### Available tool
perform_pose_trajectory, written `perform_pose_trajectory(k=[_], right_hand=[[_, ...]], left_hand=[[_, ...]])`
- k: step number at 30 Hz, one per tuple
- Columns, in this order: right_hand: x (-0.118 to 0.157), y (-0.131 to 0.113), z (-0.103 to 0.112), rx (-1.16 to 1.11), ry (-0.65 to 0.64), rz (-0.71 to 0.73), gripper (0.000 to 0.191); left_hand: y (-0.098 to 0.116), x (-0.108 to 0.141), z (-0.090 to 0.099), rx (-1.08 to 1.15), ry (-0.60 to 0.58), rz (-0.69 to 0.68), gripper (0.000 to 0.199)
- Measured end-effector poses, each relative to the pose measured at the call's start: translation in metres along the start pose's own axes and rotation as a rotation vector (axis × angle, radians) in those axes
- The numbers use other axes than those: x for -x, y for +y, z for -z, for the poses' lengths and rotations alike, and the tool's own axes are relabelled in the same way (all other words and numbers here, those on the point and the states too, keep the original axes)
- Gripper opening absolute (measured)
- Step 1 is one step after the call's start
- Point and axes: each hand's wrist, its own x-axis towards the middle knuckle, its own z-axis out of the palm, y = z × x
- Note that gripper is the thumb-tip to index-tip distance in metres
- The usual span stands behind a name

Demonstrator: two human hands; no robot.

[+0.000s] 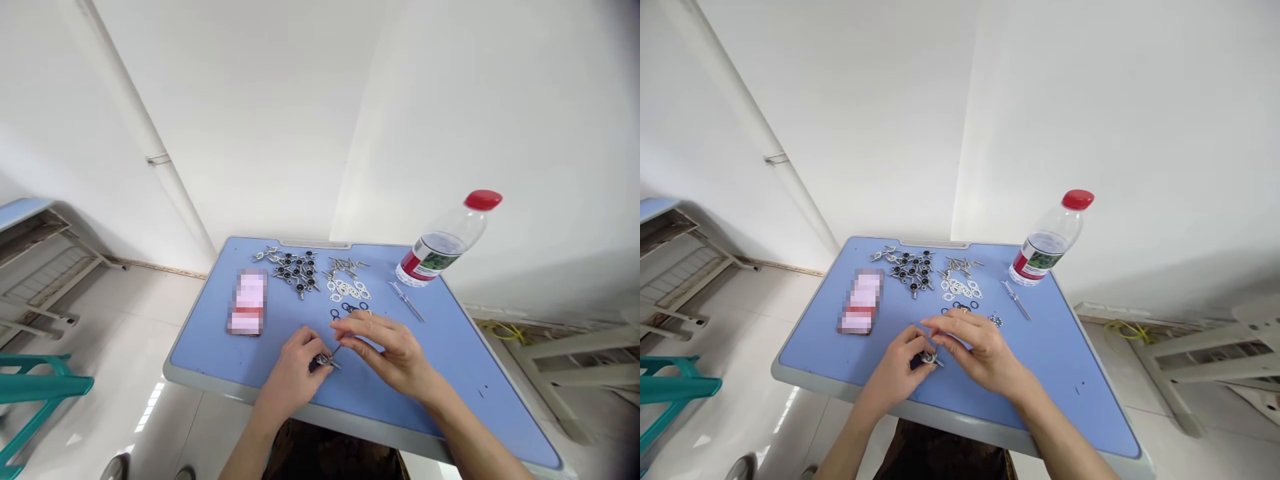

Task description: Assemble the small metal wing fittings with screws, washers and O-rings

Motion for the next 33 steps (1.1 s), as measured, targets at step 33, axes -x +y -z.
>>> perform_pose_trajectory(k=[33], right_hand=[[0.002,0.01,-0.001,0.049,0.092,0.05,0.018]], left_hand=[[-0.008,-0.001,-0.009,-0.031,0.033,-0.027,0.021]])
